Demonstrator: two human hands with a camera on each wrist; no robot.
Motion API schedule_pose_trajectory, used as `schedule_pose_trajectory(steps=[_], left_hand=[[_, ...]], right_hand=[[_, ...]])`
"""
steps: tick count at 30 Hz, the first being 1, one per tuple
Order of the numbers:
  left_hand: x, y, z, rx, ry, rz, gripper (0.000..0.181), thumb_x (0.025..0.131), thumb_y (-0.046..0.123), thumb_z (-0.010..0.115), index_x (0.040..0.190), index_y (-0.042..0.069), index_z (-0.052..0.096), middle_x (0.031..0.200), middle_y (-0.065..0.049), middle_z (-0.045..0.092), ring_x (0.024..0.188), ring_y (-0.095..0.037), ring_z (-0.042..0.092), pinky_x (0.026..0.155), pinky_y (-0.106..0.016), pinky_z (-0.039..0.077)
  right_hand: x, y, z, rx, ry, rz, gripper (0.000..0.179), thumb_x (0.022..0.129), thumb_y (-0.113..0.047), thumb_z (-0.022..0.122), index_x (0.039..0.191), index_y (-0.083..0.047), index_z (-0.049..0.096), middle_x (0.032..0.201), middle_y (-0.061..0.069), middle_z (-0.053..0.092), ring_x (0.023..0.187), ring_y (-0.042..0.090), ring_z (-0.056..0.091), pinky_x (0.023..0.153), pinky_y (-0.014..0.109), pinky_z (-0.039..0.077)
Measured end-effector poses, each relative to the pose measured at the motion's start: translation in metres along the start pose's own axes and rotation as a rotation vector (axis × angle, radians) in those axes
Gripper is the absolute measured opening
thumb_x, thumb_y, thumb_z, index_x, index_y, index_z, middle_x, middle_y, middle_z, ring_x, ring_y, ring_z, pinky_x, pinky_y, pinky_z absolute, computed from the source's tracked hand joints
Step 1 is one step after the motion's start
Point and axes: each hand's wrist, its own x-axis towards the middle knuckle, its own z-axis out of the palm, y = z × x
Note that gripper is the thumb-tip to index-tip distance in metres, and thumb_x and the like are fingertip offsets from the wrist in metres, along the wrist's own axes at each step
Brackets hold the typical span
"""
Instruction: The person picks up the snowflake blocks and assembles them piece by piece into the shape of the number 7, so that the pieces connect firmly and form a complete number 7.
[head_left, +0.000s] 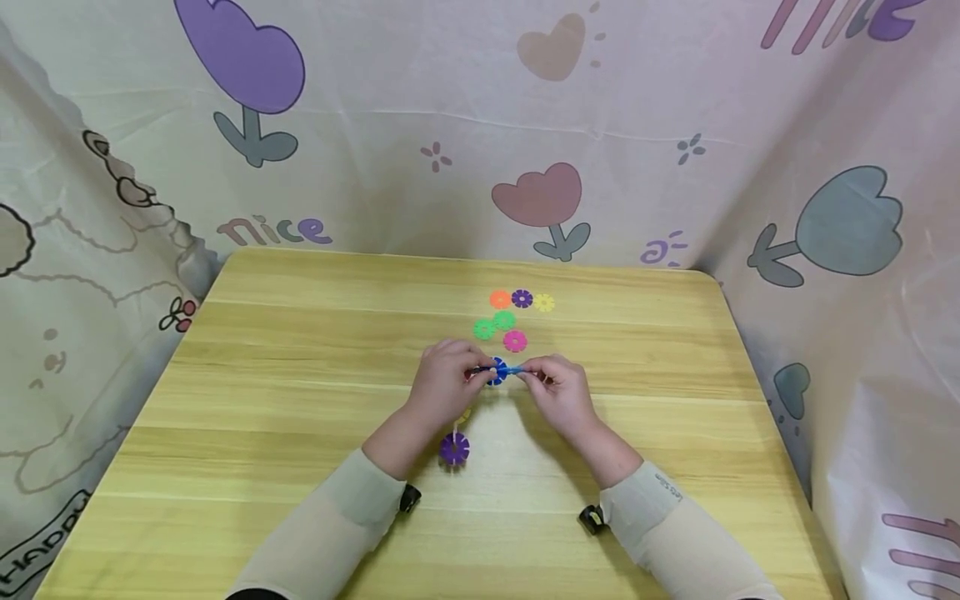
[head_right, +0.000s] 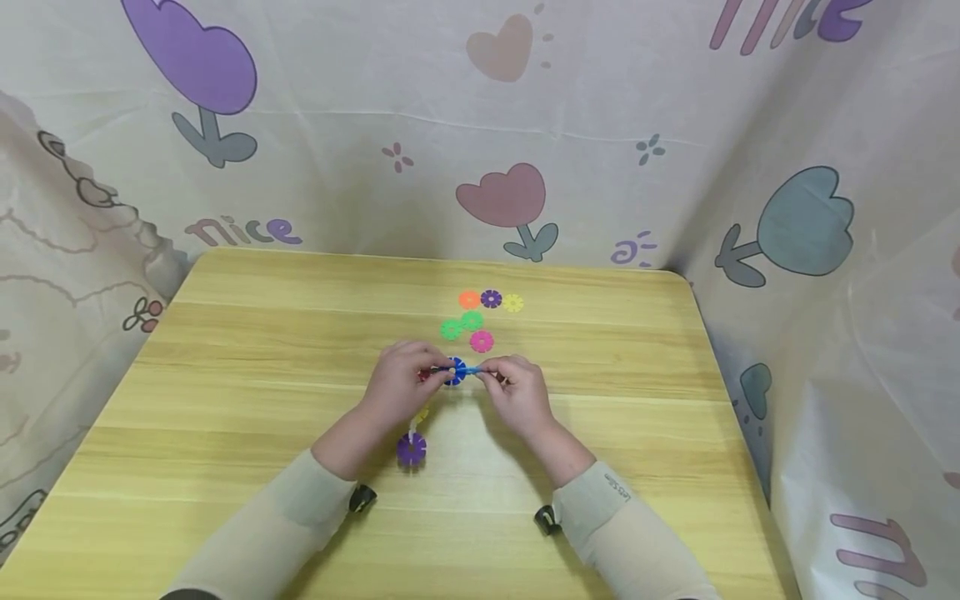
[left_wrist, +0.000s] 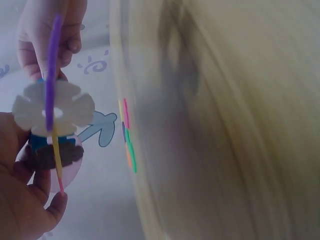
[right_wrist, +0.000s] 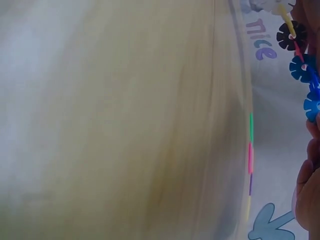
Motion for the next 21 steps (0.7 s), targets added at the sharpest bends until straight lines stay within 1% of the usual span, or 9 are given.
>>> schedule_pose_trajectory(steps=[4,9,14,21], left_hand=[[0.001,0.001,0.003,0.004,-0.005,0.02,0.009,0.09,0.02,0.087,0.098,0.016,0.084,0.099,0.003,0.077,0.101,-0.023,0.065,0.094,-0.05,0.047],[0.001,0.0,0.006,0.028,0.025,0.041,0.008,0.088,0.018,0.088,0.095,0.017,0.084,0.096,0.004,0.079,0.095,-0.02,0.066,0.088,-0.047,0.048],[0.001,0.001,0.007,0.037,0.055,0.069,0.009,0.086,0.016,0.089,0.094,0.016,0.085,0.096,0.003,0.08,0.092,-0.02,0.067,0.085,-0.046,0.048],[0.0,-0.001,0.007,0.018,0.069,0.087,0.011,0.084,0.013,0.09,0.093,0.015,0.084,0.095,0.003,0.079,0.091,-0.021,0.067,0.084,-0.046,0.047]], right_hand=[[0.0,0.0,0.004,-0.005,0.001,-0.031,0.018,0.081,0.015,0.082,0.088,-0.001,0.078,0.077,0.007,0.071,0.066,0.021,0.063,0.058,0.024,0.053],[0.0,-0.003,0.008,-0.005,-0.002,-0.054,0.019,0.081,0.016,0.082,0.087,-0.001,0.077,0.076,0.007,0.071,0.067,0.023,0.064,0.057,0.027,0.054],[0.0,-0.004,0.011,0.0,-0.002,-0.055,0.019,0.081,0.016,0.081,0.088,-0.002,0.078,0.076,0.008,0.07,0.066,0.023,0.063,0.057,0.026,0.053],[0.0,-0.006,0.014,0.009,0.0,-0.05,0.018,0.08,0.017,0.081,0.087,0.001,0.077,0.074,0.007,0.068,0.064,0.023,0.061,0.057,0.027,0.054]])
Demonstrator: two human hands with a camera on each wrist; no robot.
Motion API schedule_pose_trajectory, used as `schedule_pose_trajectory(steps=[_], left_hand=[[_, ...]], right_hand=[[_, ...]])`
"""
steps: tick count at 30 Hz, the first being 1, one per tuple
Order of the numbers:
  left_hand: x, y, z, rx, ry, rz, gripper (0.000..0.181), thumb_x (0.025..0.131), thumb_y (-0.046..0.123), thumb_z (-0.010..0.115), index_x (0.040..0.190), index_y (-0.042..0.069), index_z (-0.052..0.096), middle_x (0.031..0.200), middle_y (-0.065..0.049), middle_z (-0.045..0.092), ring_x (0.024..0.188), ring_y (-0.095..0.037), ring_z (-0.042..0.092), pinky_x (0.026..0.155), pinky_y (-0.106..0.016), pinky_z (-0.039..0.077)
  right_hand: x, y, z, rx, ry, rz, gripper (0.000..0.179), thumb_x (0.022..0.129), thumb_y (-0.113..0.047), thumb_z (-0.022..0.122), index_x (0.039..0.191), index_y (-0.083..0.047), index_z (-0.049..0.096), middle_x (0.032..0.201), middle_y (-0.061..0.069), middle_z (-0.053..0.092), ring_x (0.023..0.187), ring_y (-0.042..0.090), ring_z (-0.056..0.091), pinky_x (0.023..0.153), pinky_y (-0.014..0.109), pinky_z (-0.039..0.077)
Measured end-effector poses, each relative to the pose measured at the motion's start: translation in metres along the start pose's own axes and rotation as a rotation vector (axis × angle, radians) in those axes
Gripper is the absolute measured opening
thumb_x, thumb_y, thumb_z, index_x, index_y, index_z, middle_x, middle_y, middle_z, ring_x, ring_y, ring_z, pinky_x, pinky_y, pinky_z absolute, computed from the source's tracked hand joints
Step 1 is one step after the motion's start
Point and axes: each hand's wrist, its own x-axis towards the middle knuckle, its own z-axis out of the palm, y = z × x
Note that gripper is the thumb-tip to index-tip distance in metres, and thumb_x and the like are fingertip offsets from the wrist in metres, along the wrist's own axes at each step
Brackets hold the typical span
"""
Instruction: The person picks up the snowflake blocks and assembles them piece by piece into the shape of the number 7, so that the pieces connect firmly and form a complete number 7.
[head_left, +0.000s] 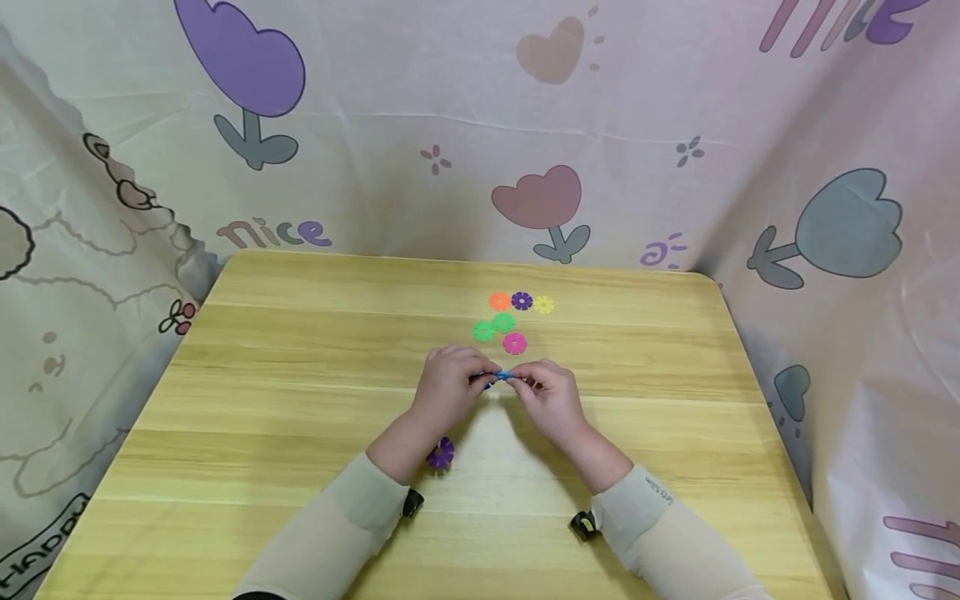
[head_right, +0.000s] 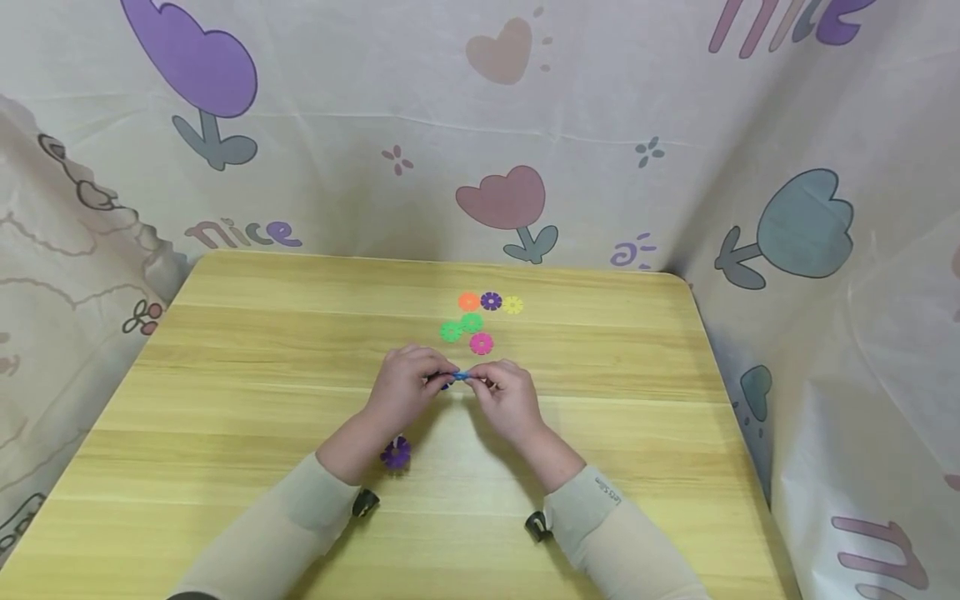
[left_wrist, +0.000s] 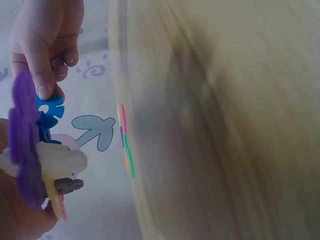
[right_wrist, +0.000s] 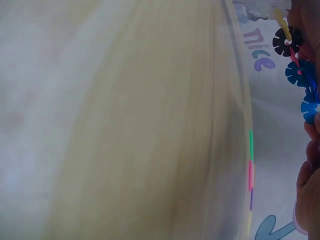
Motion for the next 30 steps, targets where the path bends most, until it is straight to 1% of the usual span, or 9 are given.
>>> schedule_pose_trajectory(steps=[4,8,15,19,24,28,30], left_hand=[[0.0,0.0,-0.002,-0.01,-0.009,-0.007,0.009,0.085,0.011,0.088,0.092,0.014,0.083,0.095,0.003,0.079,0.092,-0.021,0.068,0.086,-0.046,0.047],[-0.001,-0.001,-0.002,0.0,-0.024,-0.017,0.008,0.087,0.011,0.087,0.093,0.014,0.083,0.096,0.003,0.079,0.094,-0.022,0.068,0.087,-0.047,0.047],[-0.004,-0.006,-0.002,0.014,-0.026,-0.019,0.007,0.087,0.012,0.087,0.093,0.015,0.083,0.095,0.004,0.078,0.093,-0.02,0.068,0.089,-0.048,0.047],[-0.006,-0.009,-0.005,0.017,-0.025,-0.028,0.007,0.089,0.012,0.086,0.094,0.016,0.083,0.096,0.004,0.078,0.094,-0.021,0.068,0.089,-0.049,0.047],[-0.007,-0.012,-0.007,0.031,-0.016,-0.032,0.006,0.09,0.012,0.086,0.094,0.017,0.083,0.096,0.004,0.079,0.094,-0.022,0.068,0.088,-0.049,0.048],[-0.009,-0.014,-0.007,0.037,-0.001,-0.02,0.007,0.088,0.012,0.087,0.092,0.017,0.083,0.095,0.005,0.079,0.092,-0.021,0.068,0.085,-0.048,0.048],[-0.01,-0.015,-0.006,0.031,0.001,-0.017,0.007,0.088,0.012,0.087,0.092,0.017,0.083,0.094,0.005,0.079,0.092,-0.021,0.068,0.085,-0.048,0.047]], right_hand=[[0.0,-0.001,0.002,-0.025,0.001,-0.009,0.018,0.081,0.016,0.082,0.087,0.0,0.077,0.075,0.008,0.069,0.065,0.023,0.062,0.057,0.027,0.053],[0.0,-0.002,0.003,-0.053,-0.003,-0.013,0.018,0.08,0.016,0.083,0.087,0.0,0.077,0.075,0.008,0.07,0.067,0.023,0.062,0.057,0.027,0.053],[0.001,0.0,0.004,-0.079,-0.037,-0.041,0.019,0.079,0.014,0.084,0.087,-0.001,0.076,0.08,0.008,0.074,0.07,0.024,0.066,0.061,0.029,0.057],[0.002,0.003,0.0,-0.102,-0.047,-0.03,0.019,0.079,0.013,0.084,0.09,-0.001,0.077,0.083,0.008,0.076,0.073,0.024,0.066,0.063,0.033,0.059],[0.008,0.008,-0.006,-0.149,-0.034,-0.015,0.02,0.079,0.01,0.087,0.094,0.002,0.076,0.087,0.011,0.076,0.075,0.027,0.068,0.066,0.04,0.06],[0.014,0.013,-0.009,-0.205,-0.024,-0.023,0.026,0.079,0.005,0.089,0.1,0.005,0.075,0.092,0.014,0.076,0.079,0.032,0.068,0.069,0.044,0.059],[0.017,0.015,-0.009,-0.237,-0.027,-0.012,0.029,0.08,0.002,0.09,0.104,0.005,0.074,0.096,0.015,0.075,0.084,0.034,0.068,0.073,0.046,0.058]])
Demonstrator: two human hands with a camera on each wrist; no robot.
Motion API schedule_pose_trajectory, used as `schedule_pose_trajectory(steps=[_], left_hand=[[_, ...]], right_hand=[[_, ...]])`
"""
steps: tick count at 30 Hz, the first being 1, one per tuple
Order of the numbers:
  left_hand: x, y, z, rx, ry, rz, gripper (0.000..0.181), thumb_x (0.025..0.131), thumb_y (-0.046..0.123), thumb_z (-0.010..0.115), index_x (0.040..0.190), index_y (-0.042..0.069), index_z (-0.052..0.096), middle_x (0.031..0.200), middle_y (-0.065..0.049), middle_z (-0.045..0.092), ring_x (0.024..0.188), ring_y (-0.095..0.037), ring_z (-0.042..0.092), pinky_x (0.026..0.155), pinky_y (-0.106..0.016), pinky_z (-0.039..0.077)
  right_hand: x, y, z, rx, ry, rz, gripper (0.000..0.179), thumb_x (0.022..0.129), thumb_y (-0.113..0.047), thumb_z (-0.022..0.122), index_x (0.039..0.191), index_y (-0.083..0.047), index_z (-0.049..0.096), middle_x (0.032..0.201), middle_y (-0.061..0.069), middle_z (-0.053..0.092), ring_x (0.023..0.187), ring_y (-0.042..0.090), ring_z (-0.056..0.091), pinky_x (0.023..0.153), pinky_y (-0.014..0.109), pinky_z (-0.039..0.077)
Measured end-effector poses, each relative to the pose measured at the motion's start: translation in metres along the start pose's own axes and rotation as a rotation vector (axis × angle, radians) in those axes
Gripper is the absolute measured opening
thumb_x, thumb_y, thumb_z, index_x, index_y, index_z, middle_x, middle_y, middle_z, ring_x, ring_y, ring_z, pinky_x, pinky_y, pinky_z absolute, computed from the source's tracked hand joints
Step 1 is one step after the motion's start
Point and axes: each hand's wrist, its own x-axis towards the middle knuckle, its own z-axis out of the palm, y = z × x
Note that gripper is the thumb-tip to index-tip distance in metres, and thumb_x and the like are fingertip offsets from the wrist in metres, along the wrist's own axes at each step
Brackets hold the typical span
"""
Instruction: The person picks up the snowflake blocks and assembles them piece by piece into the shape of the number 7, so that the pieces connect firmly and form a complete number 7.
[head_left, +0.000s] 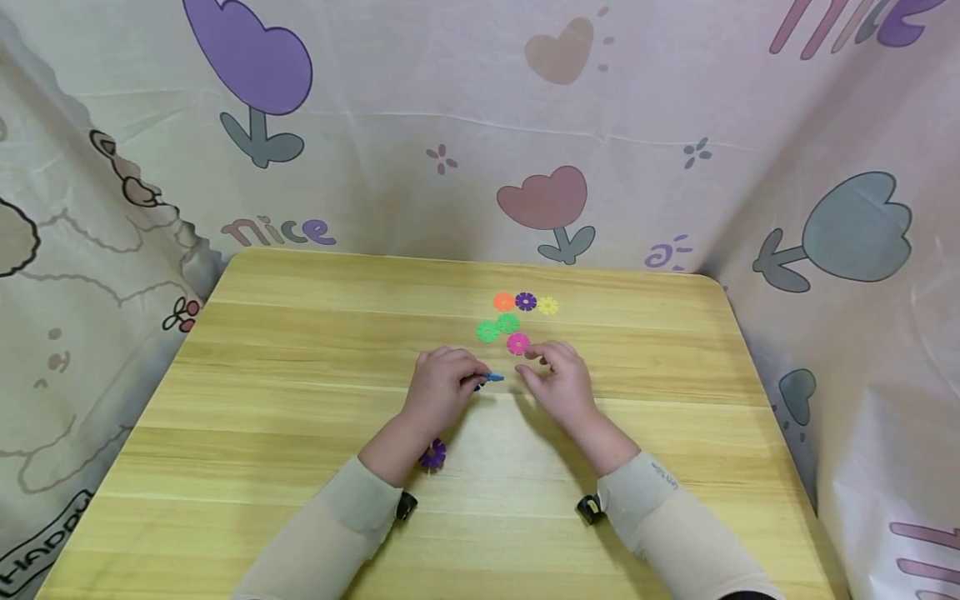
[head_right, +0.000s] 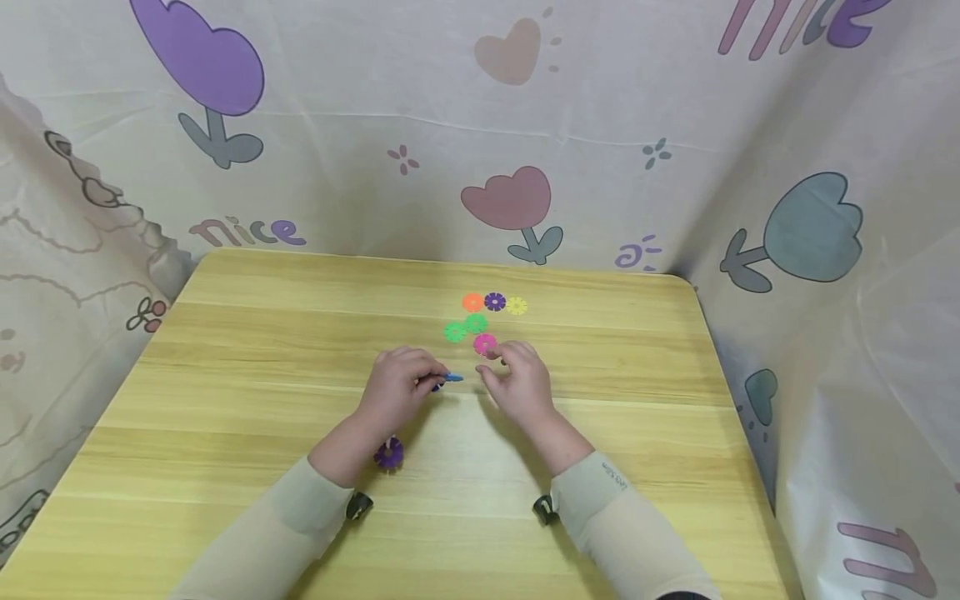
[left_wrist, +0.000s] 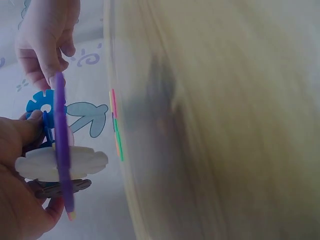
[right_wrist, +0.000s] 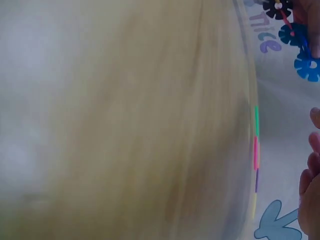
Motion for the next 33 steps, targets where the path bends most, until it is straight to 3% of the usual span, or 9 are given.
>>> schedule_pose_trajectory(steps=[10,15,23,33], left_hand=[[-0.001,-0.002,0.0,-0.003,-0.001,0.002,0.006,0.089,0.012,0.086,0.094,0.016,0.084,0.095,0.004,0.079,0.093,-0.022,0.069,0.085,-0.048,0.047],[-0.001,-0.001,0.0,-0.003,0.003,0.005,0.007,0.088,0.011,0.087,0.093,0.016,0.083,0.095,0.004,0.079,0.093,-0.022,0.069,0.084,-0.048,0.047],[-0.001,-0.002,0.001,-0.004,-0.005,-0.008,0.007,0.089,0.011,0.086,0.093,0.016,0.084,0.095,0.005,0.079,0.093,-0.022,0.069,0.085,-0.049,0.048],[-0.001,-0.003,0.0,-0.005,-0.019,-0.02,0.007,0.089,0.011,0.086,0.093,0.017,0.084,0.096,0.005,0.078,0.094,-0.022,0.068,0.086,-0.049,0.047]], right_hand=[[0.011,0.006,-0.001,-0.116,-0.169,0.294,0.061,0.089,-0.02,0.088,0.138,0.004,0.061,0.134,0.018,0.062,0.125,0.038,0.055,0.108,0.051,0.046],[0.015,0.011,0.003,-0.143,-0.247,0.392,0.073,0.092,-0.03,0.086,0.149,0.002,0.054,0.144,0.019,0.054,0.136,0.038,0.047,0.115,0.052,0.041],[0.019,0.02,0.009,-0.184,-0.33,0.439,0.079,0.092,-0.035,0.085,0.152,0.003,0.05,0.146,0.021,0.051,0.137,0.039,0.045,0.117,0.051,0.039],[0.023,0.025,0.016,-0.213,-0.37,0.457,0.077,0.095,-0.038,0.081,0.152,0.003,0.05,0.146,0.022,0.052,0.135,0.039,0.047,0.116,0.052,0.039]])
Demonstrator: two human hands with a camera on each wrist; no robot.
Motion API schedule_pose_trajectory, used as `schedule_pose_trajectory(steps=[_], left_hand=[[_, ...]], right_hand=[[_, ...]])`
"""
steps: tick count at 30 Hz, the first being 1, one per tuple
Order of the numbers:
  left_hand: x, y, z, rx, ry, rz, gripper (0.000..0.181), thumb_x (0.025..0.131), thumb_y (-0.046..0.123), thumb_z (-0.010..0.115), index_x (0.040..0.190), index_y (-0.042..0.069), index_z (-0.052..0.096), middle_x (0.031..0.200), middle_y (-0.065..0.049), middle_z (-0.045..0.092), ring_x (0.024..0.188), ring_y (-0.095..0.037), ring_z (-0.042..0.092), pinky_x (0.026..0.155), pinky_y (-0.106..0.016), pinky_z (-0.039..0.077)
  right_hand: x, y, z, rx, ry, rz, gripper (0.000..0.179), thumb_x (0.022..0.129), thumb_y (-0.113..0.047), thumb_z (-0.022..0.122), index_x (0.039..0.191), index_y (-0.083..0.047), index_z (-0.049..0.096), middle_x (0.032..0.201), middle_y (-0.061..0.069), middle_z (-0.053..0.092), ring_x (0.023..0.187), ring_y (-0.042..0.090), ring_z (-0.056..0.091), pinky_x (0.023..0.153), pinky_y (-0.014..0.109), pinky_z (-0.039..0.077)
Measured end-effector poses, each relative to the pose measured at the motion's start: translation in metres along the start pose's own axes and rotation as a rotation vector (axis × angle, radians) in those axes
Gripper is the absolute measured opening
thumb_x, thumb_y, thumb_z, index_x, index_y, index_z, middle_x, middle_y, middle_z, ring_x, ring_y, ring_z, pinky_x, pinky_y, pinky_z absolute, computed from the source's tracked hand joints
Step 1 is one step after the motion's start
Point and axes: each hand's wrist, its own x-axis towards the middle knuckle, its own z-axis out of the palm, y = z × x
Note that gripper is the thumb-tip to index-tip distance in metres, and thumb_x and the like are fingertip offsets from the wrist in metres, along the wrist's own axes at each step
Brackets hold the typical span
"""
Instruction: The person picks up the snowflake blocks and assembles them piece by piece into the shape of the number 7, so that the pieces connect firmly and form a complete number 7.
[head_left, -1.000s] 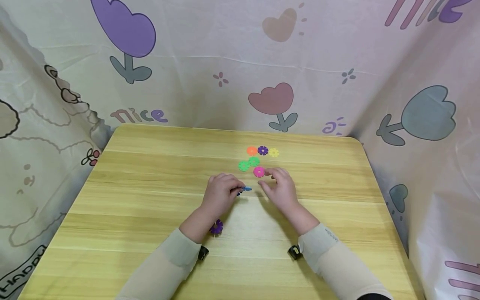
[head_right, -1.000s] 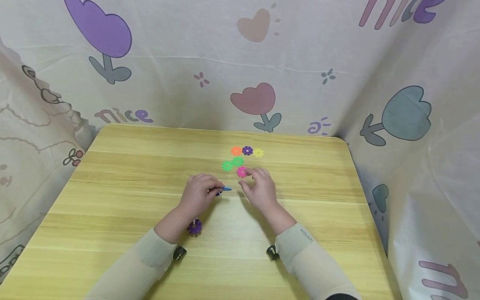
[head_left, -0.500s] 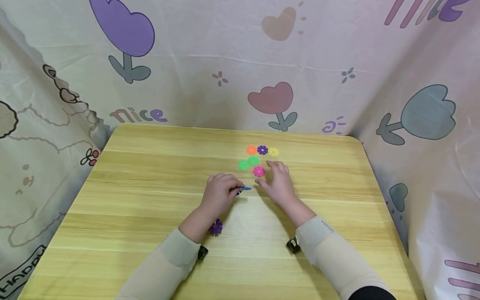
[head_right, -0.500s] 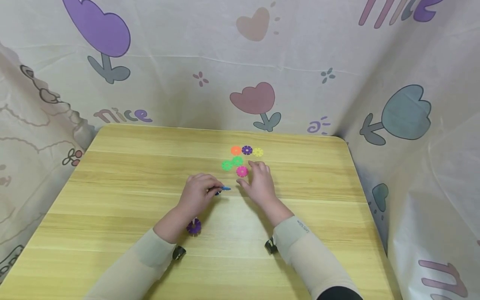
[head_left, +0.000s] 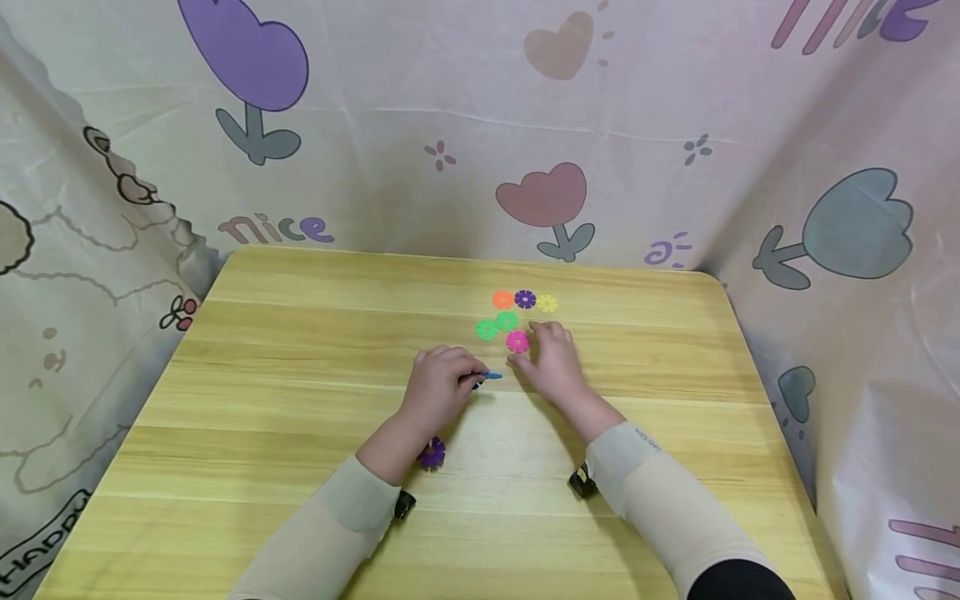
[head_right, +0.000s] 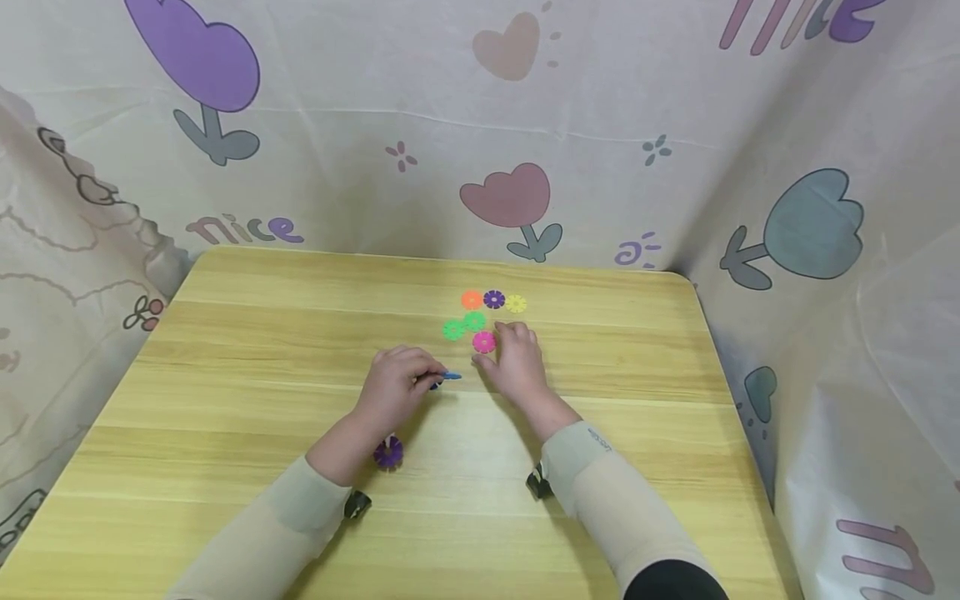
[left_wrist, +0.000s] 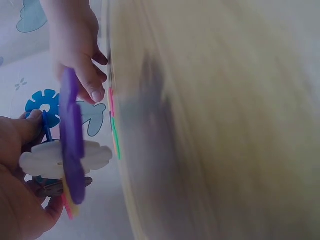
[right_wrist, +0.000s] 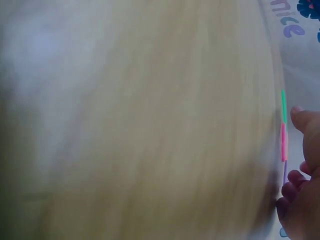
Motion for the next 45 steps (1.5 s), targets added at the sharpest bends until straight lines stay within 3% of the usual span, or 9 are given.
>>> schedule_pose_trajectory(steps=[13,22,38,45], left_hand=[[0.001,0.003,0.0,-0.017,-0.012,-0.016,0.006,0.09,0.011,0.085,0.094,0.016,0.084,0.097,0.004,0.078,0.092,-0.021,0.067,0.086,-0.048,0.046],[0.001,0.003,0.002,-0.012,-0.002,-0.014,0.006,0.089,0.011,0.086,0.092,0.015,0.083,0.095,0.004,0.078,0.093,-0.021,0.068,0.083,-0.046,0.046],[0.002,0.004,0.004,-0.027,-0.057,-0.059,0.006,0.092,0.011,0.083,0.094,0.017,0.083,0.097,0.005,0.078,0.095,-0.021,0.067,0.087,-0.047,0.045],[0.002,0.004,0.004,-0.026,-0.043,-0.055,0.006,0.092,0.011,0.083,0.093,0.017,0.083,0.097,0.005,0.078,0.094,-0.021,0.068,0.088,-0.048,0.046]], right_hand=[[0.006,-0.001,0.008,-0.063,-0.006,0.027,0.07,0.099,-0.042,0.075,0.15,0.001,0.054,0.136,0.018,0.054,0.126,0.035,0.048,0.111,0.052,0.039],[0.007,-0.002,0.011,-0.08,0.013,0.055,0.055,0.1,-0.041,0.074,0.14,-0.005,0.065,0.131,0.015,0.055,0.122,0.033,0.049,0.108,0.051,0.038],[0.008,-0.005,0.01,-0.053,0.036,0.076,0.046,0.098,-0.035,0.078,0.131,-0.005,0.071,0.126,0.014,0.058,0.116,0.033,0.05,0.103,0.05,0.04],[0.008,-0.006,0.01,-0.05,0.044,0.086,0.044,0.097,-0.036,0.079,0.128,-0.005,0.072,0.124,0.014,0.057,0.114,0.033,0.05,0.103,0.05,0.039]])
